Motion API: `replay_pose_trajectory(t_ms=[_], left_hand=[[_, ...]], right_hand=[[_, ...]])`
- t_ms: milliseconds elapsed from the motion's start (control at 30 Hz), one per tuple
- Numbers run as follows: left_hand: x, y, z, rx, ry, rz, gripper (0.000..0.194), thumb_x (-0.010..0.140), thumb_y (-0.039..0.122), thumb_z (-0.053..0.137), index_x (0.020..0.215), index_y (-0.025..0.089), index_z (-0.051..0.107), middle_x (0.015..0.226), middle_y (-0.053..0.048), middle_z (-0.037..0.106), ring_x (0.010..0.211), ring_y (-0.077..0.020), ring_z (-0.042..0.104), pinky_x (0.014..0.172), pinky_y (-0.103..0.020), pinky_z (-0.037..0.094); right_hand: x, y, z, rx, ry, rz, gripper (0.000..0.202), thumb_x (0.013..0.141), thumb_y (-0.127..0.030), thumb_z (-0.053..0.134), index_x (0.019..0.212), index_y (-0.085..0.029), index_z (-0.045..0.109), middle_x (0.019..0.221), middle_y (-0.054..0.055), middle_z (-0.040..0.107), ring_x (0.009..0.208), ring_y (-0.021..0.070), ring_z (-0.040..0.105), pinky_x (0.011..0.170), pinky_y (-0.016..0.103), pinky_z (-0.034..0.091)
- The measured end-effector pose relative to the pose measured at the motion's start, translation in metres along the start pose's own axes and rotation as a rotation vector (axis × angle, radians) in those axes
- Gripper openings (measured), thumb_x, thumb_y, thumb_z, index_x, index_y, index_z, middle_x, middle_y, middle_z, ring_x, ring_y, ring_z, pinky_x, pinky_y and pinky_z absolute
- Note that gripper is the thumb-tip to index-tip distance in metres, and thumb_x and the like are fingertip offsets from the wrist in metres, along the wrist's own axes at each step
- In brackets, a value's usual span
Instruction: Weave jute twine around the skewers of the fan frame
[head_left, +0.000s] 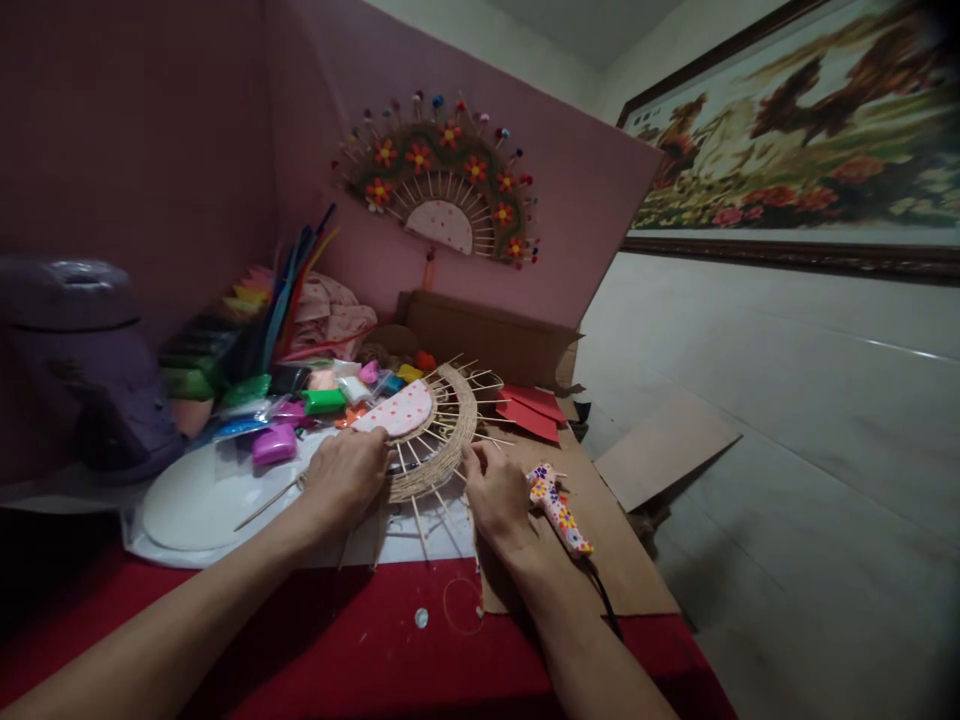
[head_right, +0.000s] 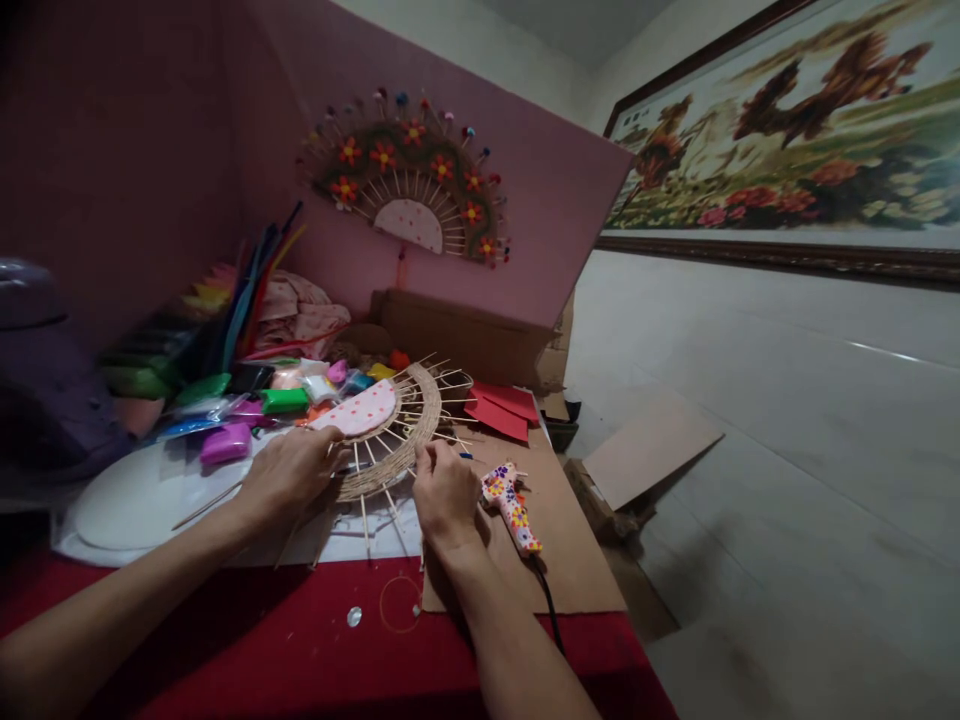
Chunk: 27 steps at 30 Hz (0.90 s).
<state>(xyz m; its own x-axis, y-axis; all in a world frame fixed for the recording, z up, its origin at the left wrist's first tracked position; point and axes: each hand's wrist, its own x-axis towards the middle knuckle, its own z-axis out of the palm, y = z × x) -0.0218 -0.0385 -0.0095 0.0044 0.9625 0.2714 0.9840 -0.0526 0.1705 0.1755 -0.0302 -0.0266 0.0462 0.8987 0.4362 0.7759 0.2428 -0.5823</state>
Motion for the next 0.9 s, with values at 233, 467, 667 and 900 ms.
replay_pose_trajectory(t_ms=[233,467,667,900], left_hand=[[0.002,-0.001,-0.003,-0.102,0.024,-0.079,0.031,0.083,0.030,0.047,0.105,0.021,0.065,0.091,-0.011,0.068,0.088,-0.0272,0.058,0.071,-0.034,0.039],[0.014,-0.014,0.000,-0.142,0.099,-0.057,0.038,0.073,0.015,0.049,0.106,0.023,0.067,0.094,-0.007,0.068,0.087,-0.0268,0.055,0.072,-0.035,0.039],[0.023,-0.025,0.007,-0.185,0.119,-0.036,0.032,0.075,0.018,0.051,0.101,0.024,0.069,0.090,-0.006,0.069,0.087,-0.0262,0.054,0.072,-0.035,0.038],[0.032,-0.028,0.013,-0.192,0.146,0.061,0.033,0.073,0.018,0.052,0.101,0.023,0.069,0.093,-0.005,0.069,0.086,-0.0244,0.052,0.074,-0.034,0.037]], right_hand=[[-0.006,-0.003,0.002,0.028,0.028,0.003,0.033,0.092,-0.039,0.040,0.088,-0.023,0.068,0.083,0.006,0.072,0.072,0.0221,0.063,0.061,0.030,0.034],[-0.016,-0.009,0.001,0.069,0.070,-0.105,0.034,0.092,-0.039,0.043,0.086,-0.019,0.070,0.077,0.005,0.071,0.069,0.0178,0.063,0.060,0.025,0.036],[-0.020,-0.016,-0.001,0.120,-0.077,-0.098,0.034,0.091,-0.041,0.046,0.076,-0.021,0.068,0.075,0.003,0.071,0.064,0.0153,0.062,0.055,0.023,0.033],[-0.025,-0.017,0.005,0.011,-0.011,-0.236,0.027,0.093,-0.031,0.045,0.084,-0.020,0.068,0.081,0.004,0.071,0.076,0.0173,0.066,0.064,0.024,0.035]])
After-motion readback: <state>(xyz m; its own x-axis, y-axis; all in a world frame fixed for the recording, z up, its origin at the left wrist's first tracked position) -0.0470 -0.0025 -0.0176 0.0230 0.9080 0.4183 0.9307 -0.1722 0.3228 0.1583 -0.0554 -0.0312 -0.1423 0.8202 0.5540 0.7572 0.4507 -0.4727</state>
